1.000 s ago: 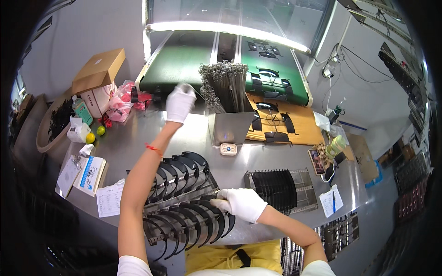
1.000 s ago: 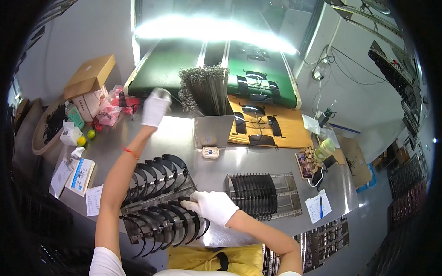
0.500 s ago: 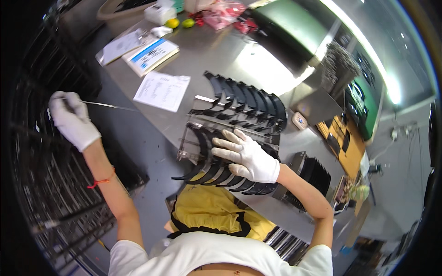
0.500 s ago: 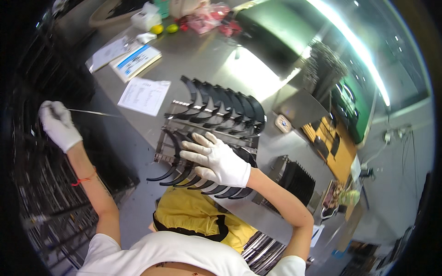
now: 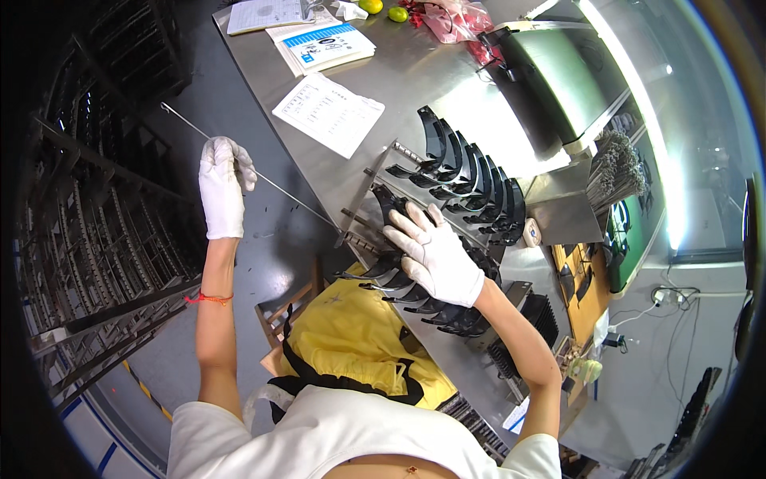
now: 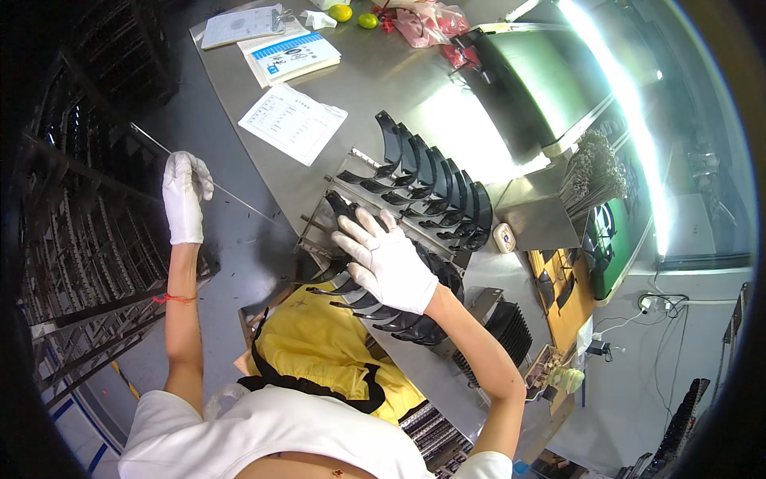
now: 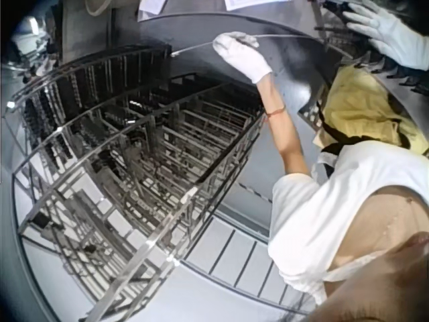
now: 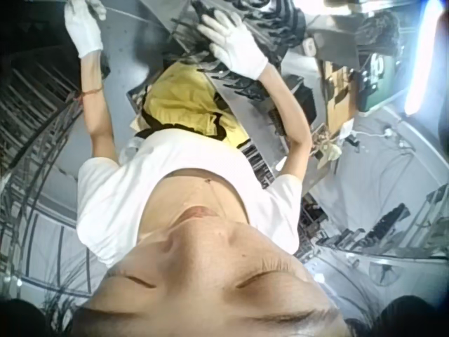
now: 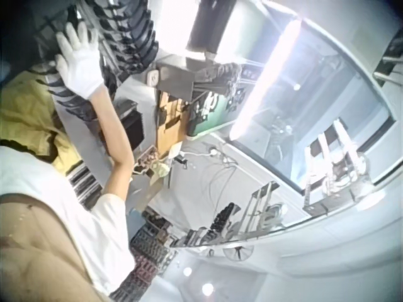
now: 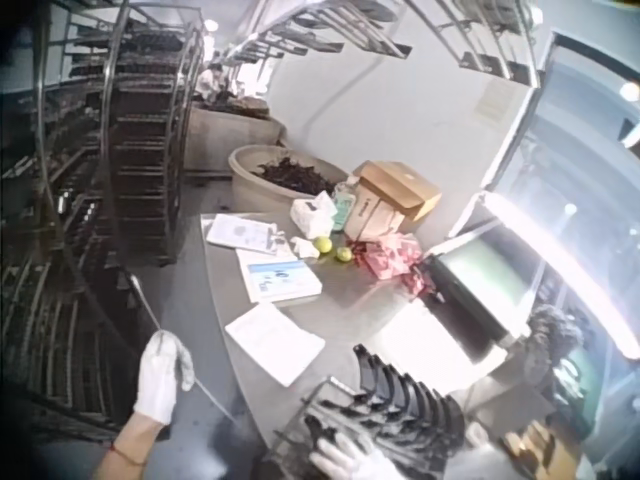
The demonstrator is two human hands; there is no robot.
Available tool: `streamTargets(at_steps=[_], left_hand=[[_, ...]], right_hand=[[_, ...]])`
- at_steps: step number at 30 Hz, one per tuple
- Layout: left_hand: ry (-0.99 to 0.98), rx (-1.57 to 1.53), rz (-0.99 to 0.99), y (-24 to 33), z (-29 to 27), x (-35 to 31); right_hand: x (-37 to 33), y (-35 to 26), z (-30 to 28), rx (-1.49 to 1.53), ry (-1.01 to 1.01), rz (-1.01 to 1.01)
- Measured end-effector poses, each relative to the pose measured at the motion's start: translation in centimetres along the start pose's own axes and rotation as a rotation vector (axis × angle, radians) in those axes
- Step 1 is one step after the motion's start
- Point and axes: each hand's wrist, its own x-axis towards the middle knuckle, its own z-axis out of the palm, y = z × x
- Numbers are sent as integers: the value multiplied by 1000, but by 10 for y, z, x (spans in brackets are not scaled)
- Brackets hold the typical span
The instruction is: The person places black curved plastic pieces onto a metal rack one by one, then moves the filled rack to a nearby storage rack. The person repeats the process with a second rack, handling the parts by hand.
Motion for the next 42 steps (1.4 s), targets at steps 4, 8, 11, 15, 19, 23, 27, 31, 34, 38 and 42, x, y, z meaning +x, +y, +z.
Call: streamTargets(at_steps=[4, 8, 11, 15, 19, 23, 27, 31, 34, 38, 42], left_hand=[[-18, -65, -51, -3, -5, 5], [-3, -133, -141, -30, -11, 2], [-6, -174, -257, -55, -7, -12], [-70, -221, -375, -72, -10, -25], [-168, -207, -386, -64, -11, -19], [-226, -196, -425, -63, -10, -14], [-179, -149, -457, -77, -12, -19], [-128, -149, -544, -72, -4, -46], [-171, -77, -603, -64, 17, -68], [-155, 37, -595, -68, 20, -78], [-116, 122, -609, -68, 19, -79]], right_hand=[[1, 1, 3, -6, -17, 9], [1, 0, 6, -1, 63, -24], [0, 1, 8, 8, 56, -17], [0, 4, 10, -11, 47, -29], [2, 2, 7, -7, 54, -23], [2, 3, 8, 0, 78, -30], [-1, 4, 10, 14, 89, -17], [1, 3, 8, -25, 77, -24], [1, 2, 6, -48, 89, -38], [-3, 5, 9, -13, 106, -39], [-7, 4, 11, 20, 155, -37]])
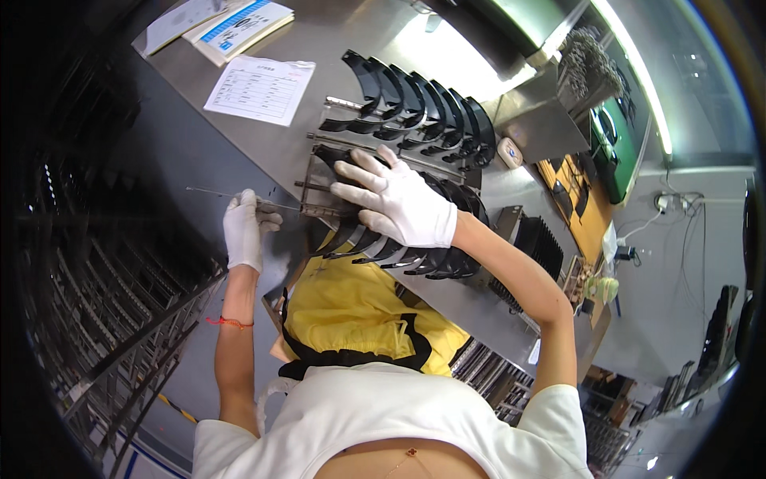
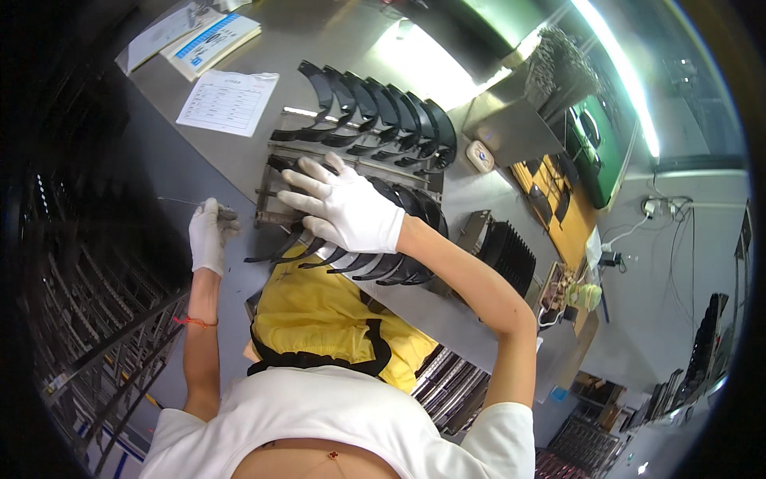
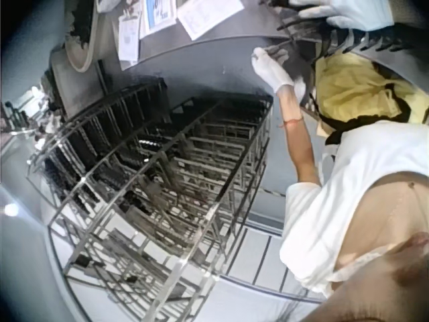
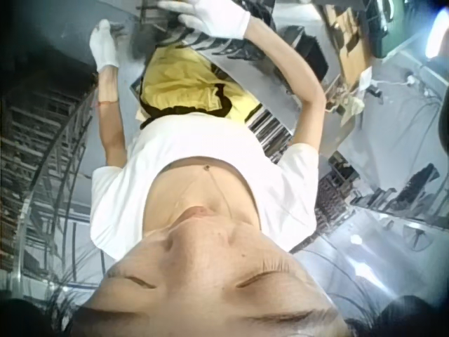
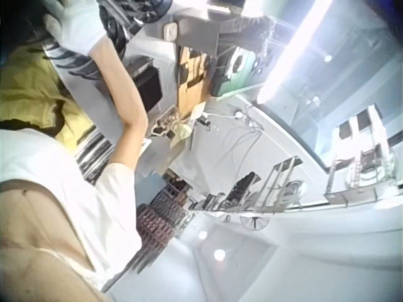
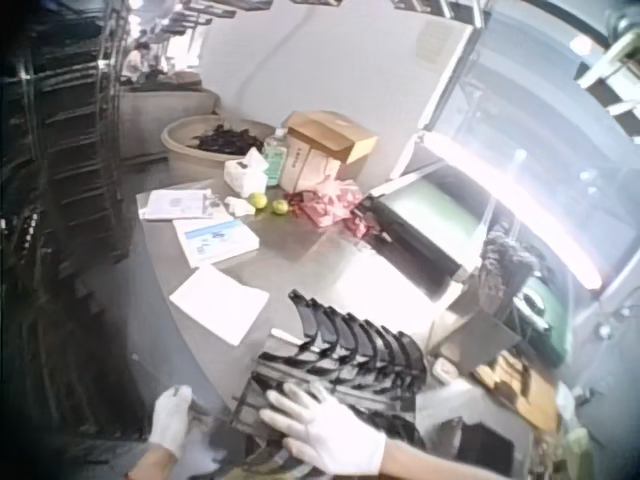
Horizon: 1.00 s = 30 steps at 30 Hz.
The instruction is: The person places black curved plastic pieces onto a metal rack one by one, then moves the filled rack to a nearby storage rack. The person repeats the process with a second rack, handling the parts by hand.
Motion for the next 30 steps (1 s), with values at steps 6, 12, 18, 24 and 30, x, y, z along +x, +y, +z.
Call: streamTargets(at_steps=[6, 12, 18, 24, 30], left_hand=[[92, -2, 33, -7, 6, -5], [110, 10, 41, -19, 4, -14], [47, -86, -29, -32, 7, -30], [-270, 268, -145, -17, 15, -21], [-141, -9, 21, 6, -34, 25]], right_hand=[[-7, 2, -1, 56, 81, -38], [-12, 4, -2, 7, 63, -66], [-21, 2, 1, -11, 77, -129], [-19, 19, 7, -21, 186, -151], [-54, 32, -9, -57, 113, -118]])
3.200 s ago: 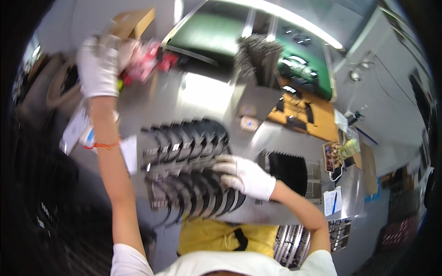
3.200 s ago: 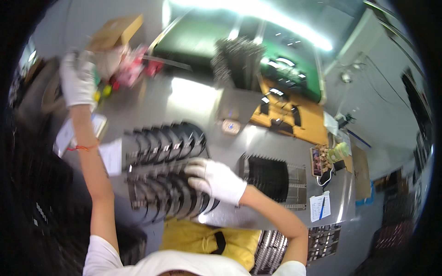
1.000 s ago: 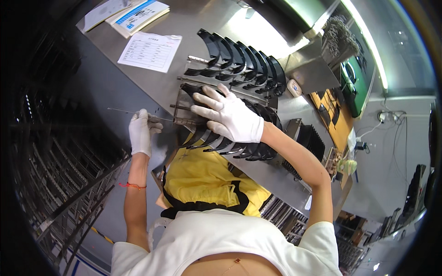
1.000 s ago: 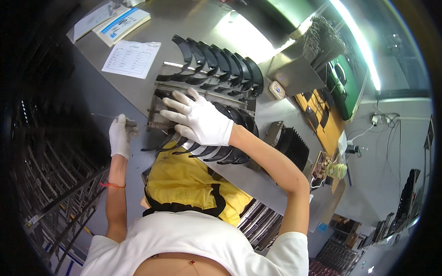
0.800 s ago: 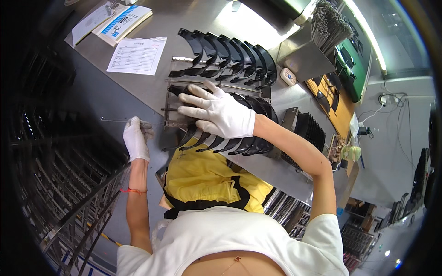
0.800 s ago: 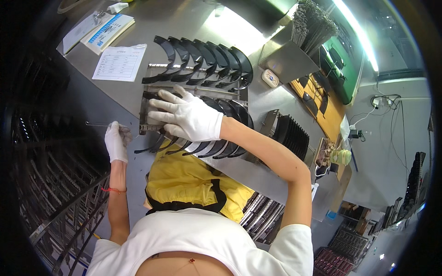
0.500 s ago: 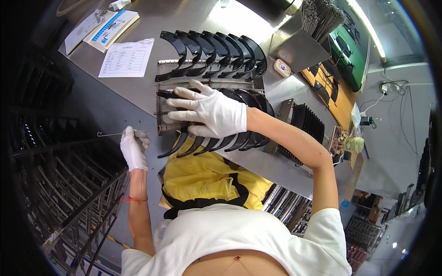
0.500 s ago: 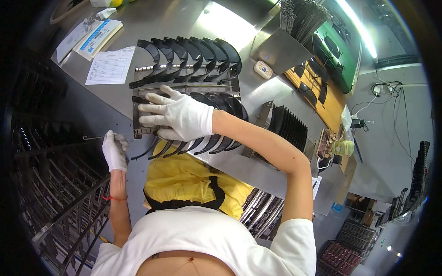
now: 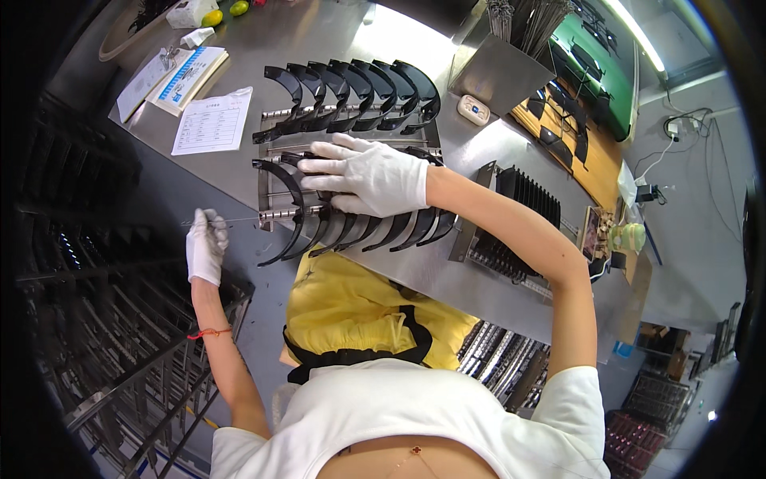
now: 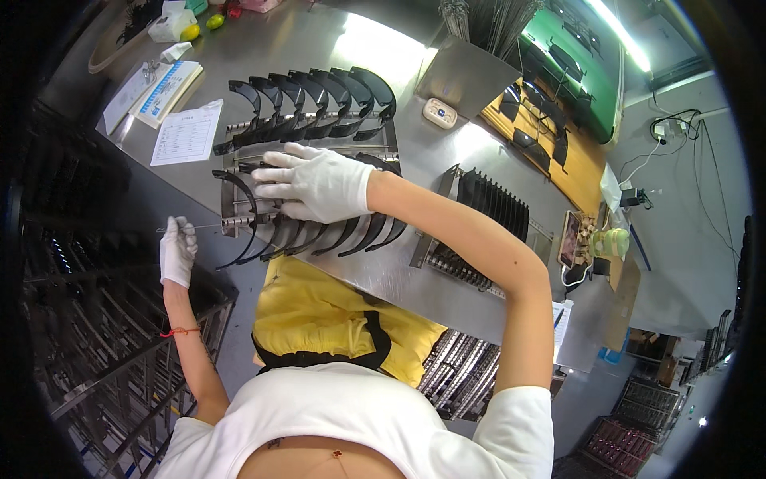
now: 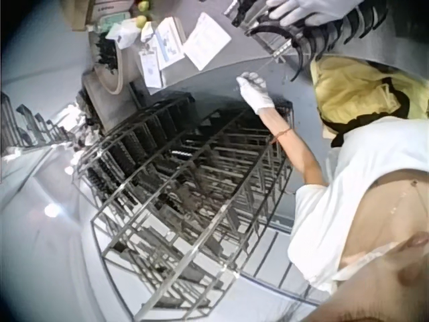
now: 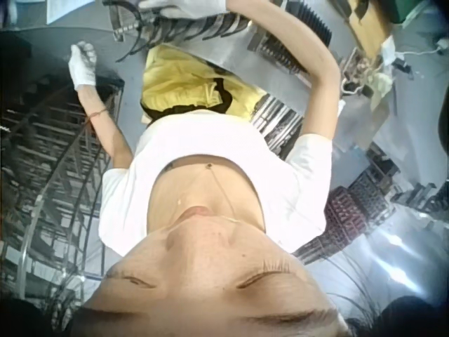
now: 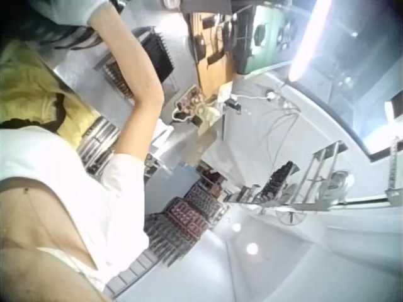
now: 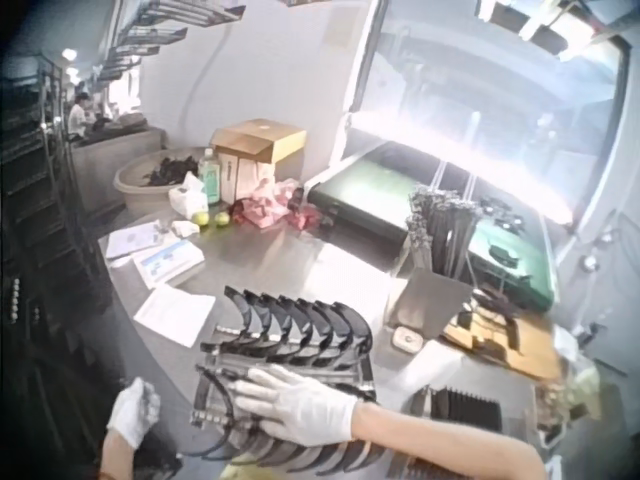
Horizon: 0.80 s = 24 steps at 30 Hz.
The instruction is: The person places black curved plastic pieces onto a metal rack one by one, then moves the filled rack to a nearby storage rack. The person repeats the process with a second rack, handling the parts by hand.
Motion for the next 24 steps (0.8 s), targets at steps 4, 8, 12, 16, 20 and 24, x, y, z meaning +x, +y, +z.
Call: streamTargets(at_steps=[4, 8, 12, 16, 20, 24], left_hand=[[99, -29, 92, 9, -14, 2], [151, -26, 120, 16, -10, 0], [154, -14, 59, 10, -1, -6], [188, -23, 86, -7, 10, -17], [50, 209, -80, -23, 65, -42], [-52, 264, -244, -4, 55, -47]], right_hand=[[-3, -5, 3, -20, -51, 54], [-4, -8, 2, -6, -71, 94], [-1, -11, 0, -39, -80, 91], [3, -16, -3, -66, -83, 86], [5, -15, -3, -54, -70, 80], [-12, -2, -16, -73, -75, 48]])
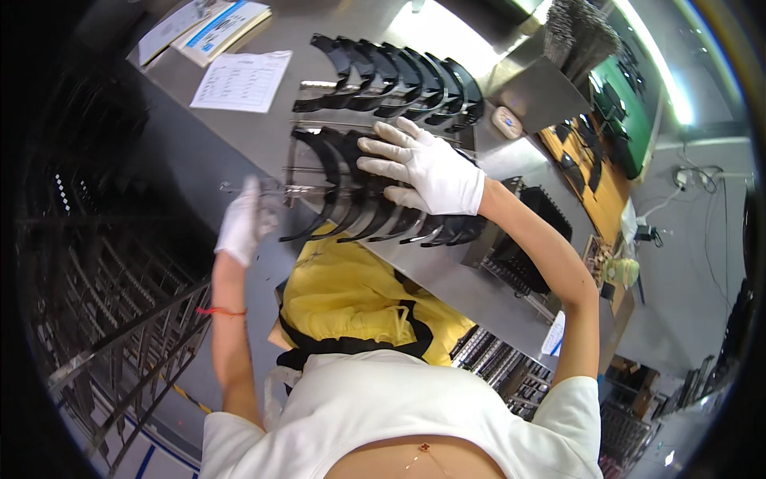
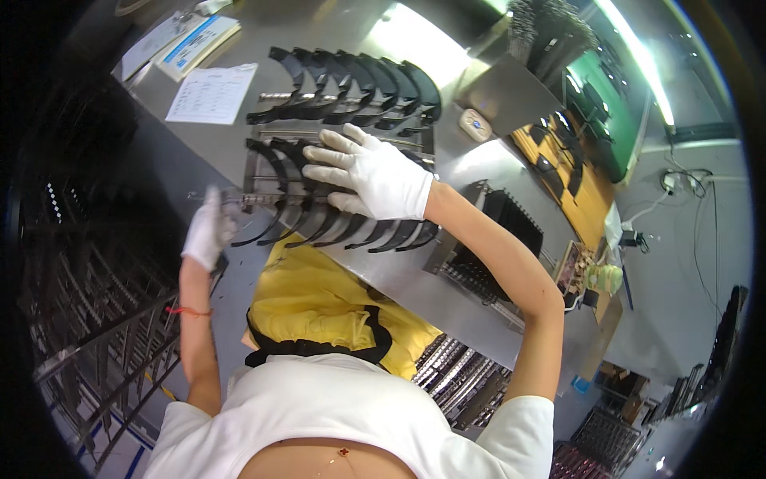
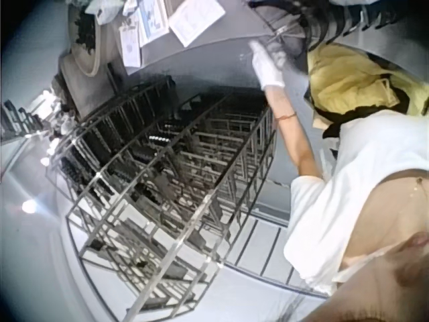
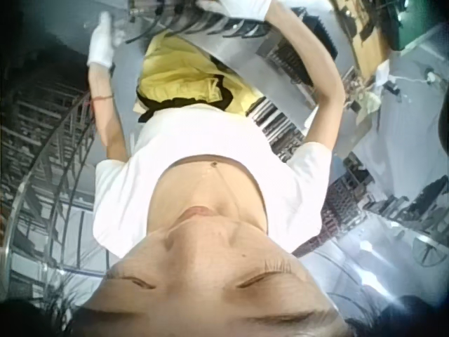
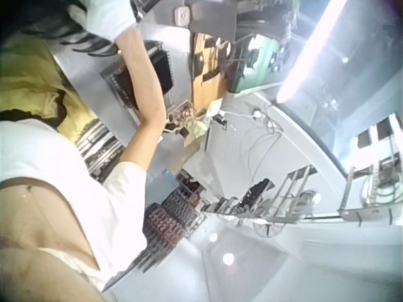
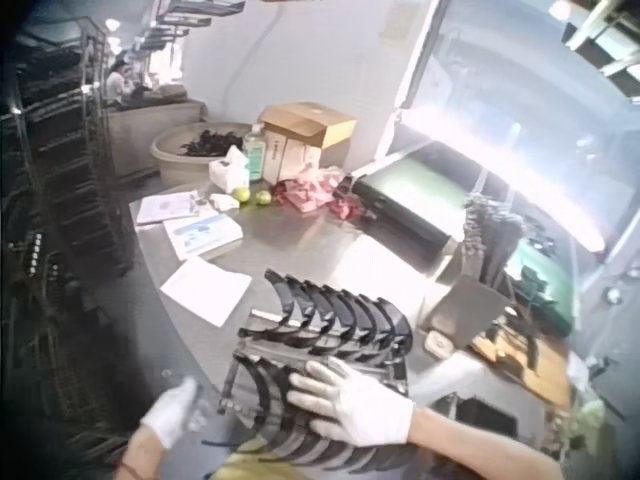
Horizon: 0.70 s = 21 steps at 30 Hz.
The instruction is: The person places black curved plastic pieces onto a metal rack one by one, then moves the filled rack to a nearby storage rack. The person repeats the process with a second rack, handling the parts by hand.
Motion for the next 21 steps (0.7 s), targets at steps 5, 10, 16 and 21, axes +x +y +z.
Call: streamTargets(at_steps=[5, 10, 16, 21], left_hand=[[207, -246, 355, -21, -46, 28], [133, 26, 353, -22, 12, 9], [254, 498, 656, -46, 11, 0], [263, 531, 782, -87, 15, 26]], right_hand=[[-42, 17, 2, 74, 15, 106], [-40, 17, 2, 49, 28, 84], [-71, 28, -1, 125, 29, 158], [-70, 28, 7, 22, 139, 68]])
